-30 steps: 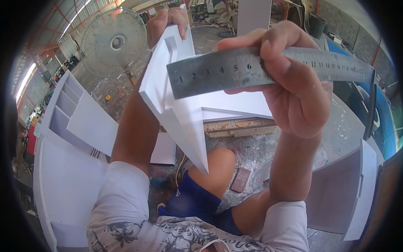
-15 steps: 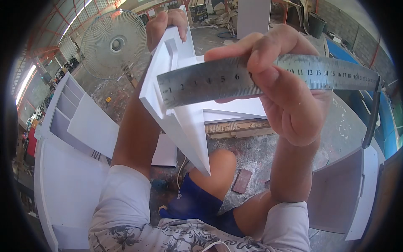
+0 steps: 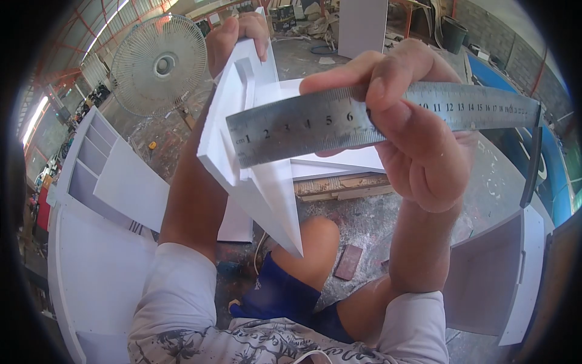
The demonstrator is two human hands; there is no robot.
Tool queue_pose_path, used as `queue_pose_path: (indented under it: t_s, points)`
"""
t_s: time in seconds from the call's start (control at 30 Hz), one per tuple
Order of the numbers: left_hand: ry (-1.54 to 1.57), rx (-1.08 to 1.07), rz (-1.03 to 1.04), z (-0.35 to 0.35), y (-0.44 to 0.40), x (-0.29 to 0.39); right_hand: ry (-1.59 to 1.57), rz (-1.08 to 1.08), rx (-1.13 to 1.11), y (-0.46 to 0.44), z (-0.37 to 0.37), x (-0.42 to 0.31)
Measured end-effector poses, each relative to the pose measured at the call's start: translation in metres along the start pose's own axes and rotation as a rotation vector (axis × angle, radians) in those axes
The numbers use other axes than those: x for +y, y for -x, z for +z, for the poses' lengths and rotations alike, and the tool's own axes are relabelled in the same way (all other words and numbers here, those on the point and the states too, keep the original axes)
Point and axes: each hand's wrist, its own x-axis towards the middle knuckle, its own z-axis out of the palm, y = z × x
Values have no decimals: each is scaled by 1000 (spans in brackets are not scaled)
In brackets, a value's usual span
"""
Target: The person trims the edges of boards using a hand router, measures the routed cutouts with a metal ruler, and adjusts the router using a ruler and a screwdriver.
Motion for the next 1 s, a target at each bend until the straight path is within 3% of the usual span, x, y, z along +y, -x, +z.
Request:
queue_pose_path:
  t_s: [1.0]
  points:
    - [-48,-2,10,-9,0,4,185,-35,36,-3,13,0]
